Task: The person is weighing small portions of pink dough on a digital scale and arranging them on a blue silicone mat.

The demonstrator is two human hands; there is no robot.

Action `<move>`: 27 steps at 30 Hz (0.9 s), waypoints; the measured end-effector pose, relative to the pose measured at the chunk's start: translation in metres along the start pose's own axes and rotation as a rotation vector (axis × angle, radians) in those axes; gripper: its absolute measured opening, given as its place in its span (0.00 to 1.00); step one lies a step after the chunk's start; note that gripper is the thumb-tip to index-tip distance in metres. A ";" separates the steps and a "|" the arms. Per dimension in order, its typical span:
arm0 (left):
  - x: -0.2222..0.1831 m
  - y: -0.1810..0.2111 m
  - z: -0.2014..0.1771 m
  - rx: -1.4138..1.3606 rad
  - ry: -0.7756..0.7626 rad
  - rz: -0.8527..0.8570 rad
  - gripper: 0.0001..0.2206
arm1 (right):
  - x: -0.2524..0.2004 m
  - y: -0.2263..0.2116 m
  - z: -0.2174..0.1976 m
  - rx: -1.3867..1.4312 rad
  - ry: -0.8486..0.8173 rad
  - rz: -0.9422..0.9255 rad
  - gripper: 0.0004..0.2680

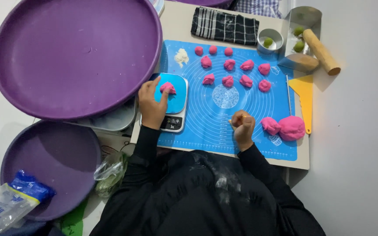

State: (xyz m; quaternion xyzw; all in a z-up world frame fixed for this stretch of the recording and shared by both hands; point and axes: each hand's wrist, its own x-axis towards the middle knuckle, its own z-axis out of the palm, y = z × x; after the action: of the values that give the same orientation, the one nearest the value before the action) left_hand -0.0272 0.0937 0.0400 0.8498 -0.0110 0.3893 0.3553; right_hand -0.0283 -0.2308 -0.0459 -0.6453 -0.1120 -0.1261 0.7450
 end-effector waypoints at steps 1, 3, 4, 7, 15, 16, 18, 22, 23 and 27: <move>0.002 0.001 -0.008 0.004 -0.003 -0.003 0.16 | 0.000 0.000 -0.001 0.002 -0.001 0.005 0.27; 0.009 0.001 -0.025 -0.064 -0.046 -0.049 0.13 | 0.003 0.000 -0.002 0.026 -0.025 -0.029 0.27; 0.009 -0.001 -0.030 -0.061 -0.044 -0.050 0.13 | 0.004 0.001 -0.002 0.028 -0.028 -0.027 0.27; 0.011 -0.001 -0.046 -0.075 -0.039 -0.096 0.12 | 0.005 0.004 -0.003 0.076 -0.009 -0.020 0.27; 0.014 -0.001 -0.069 -0.076 -0.015 -0.192 0.12 | 0.007 0.009 -0.007 0.058 0.005 -0.046 0.28; 0.014 0.001 -0.069 -0.071 -0.012 -0.200 0.12 | 0.007 0.008 -0.008 0.059 -0.003 -0.039 0.28; 0.015 0.003 -0.071 -0.097 -0.007 -0.189 0.11 | 0.008 0.007 -0.007 0.054 0.013 -0.014 0.27; 0.010 -0.012 -0.065 -0.080 0.001 -0.188 0.12 | 0.006 -0.008 -0.002 -0.007 -0.002 0.008 0.27; 0.011 -0.009 -0.068 -0.087 -0.015 -0.194 0.12 | 0.006 -0.004 -0.003 0.014 0.007 0.004 0.27; 0.013 -0.005 -0.070 -0.103 -0.007 -0.225 0.12 | 0.008 0.010 -0.014 0.073 -0.003 0.002 0.27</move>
State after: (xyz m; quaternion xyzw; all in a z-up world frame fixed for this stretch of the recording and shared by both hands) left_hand -0.0624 0.1441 0.0770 0.8276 0.0635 0.3428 0.4399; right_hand -0.0169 -0.2435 -0.0546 -0.6182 -0.1171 -0.1202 0.7679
